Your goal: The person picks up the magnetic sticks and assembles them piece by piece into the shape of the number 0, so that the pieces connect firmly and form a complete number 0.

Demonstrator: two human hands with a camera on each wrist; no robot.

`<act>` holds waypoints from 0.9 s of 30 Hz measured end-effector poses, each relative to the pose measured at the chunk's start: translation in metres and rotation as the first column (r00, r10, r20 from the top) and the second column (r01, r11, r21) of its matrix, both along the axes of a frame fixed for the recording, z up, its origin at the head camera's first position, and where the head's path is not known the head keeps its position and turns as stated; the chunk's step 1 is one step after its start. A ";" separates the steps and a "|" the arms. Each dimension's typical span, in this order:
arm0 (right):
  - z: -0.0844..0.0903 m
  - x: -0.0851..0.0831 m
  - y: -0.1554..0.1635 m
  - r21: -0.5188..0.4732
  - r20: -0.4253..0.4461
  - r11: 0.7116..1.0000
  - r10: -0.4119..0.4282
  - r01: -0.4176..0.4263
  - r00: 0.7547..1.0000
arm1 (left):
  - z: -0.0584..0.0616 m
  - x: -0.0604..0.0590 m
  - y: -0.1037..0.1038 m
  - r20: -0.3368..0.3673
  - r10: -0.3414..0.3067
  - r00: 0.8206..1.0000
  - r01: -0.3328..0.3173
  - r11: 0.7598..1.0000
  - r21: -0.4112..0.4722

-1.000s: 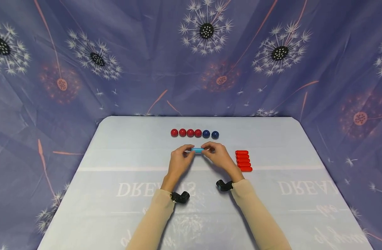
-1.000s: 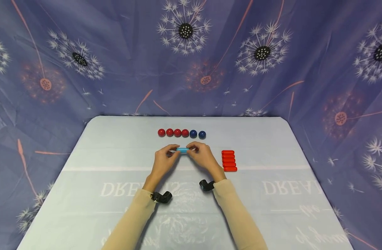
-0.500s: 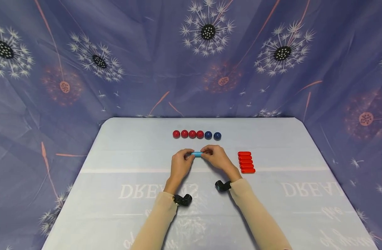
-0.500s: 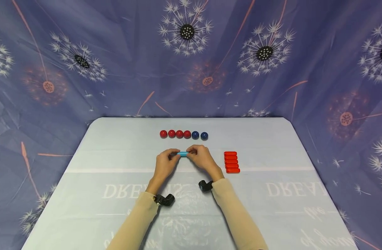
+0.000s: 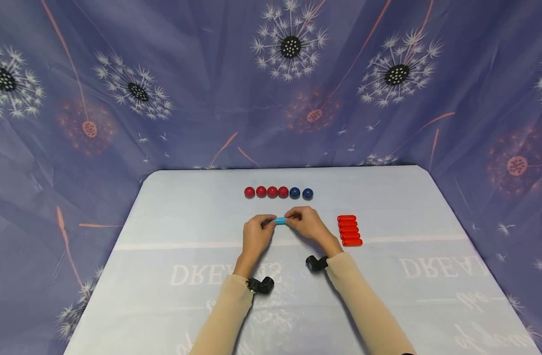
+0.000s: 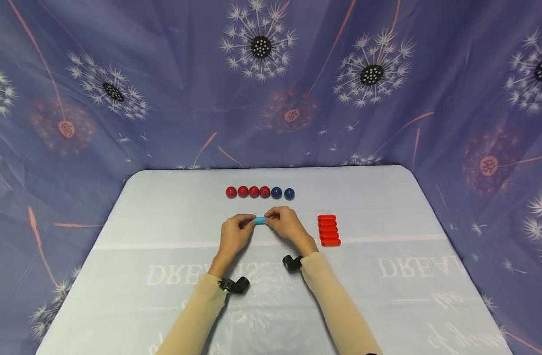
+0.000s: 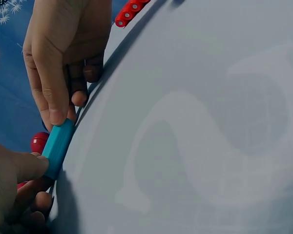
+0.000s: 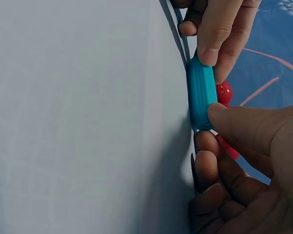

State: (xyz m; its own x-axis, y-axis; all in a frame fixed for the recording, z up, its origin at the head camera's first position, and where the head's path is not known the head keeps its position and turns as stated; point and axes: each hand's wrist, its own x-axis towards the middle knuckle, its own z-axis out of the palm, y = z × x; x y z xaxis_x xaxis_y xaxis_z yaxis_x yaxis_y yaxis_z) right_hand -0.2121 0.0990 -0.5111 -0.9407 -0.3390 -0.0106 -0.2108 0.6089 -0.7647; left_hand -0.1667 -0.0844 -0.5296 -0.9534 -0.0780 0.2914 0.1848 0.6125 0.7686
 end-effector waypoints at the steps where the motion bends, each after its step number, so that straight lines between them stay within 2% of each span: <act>1: 0.000 0.001 0.001 0.001 0.002 1.000 -0.004 0.004 1.000 | 0.000 0.001 0.001 -0.002 -0.004 1.000 0.004 1.000 0.002; 8: -0.002 0.002 0.003 -0.016 -0.007 1.000 0.014 -0.014 1.000 | 0.000 0.002 0.002 -0.018 -0.008 1.000 0.008 1.000 0.007; 15: 0.002 -0.003 0.008 -0.016 -0.009 0.999 0.045 -0.045 0.999 | -0.001 -0.002 -0.002 0.016 -0.014 1.000 0.013 1.000 0.016; 20: 0.010 -0.006 0.016 0.018 -0.026 0.999 0.029 -0.028 0.999 | 0.000 -0.002 -0.001 0.034 -0.015 0.999 0.014 1.000 0.011; 27: 0.026 -0.013 0.026 -0.009 -0.053 1.000 -0.027 0.027 0.998 | 0.003 -0.002 -0.002 0.039 -0.014 0.999 0.014 1.000 0.005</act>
State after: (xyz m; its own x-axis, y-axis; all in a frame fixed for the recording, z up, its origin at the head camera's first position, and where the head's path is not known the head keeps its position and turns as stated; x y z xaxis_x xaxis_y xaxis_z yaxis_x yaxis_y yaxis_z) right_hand -0.2254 0.1253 -0.4851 -0.9486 -0.3135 0.0422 -0.2348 0.6084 -0.7581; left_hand -0.1690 -0.0865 -0.5262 -0.9649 -0.0659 0.2541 0.1634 0.6066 0.7780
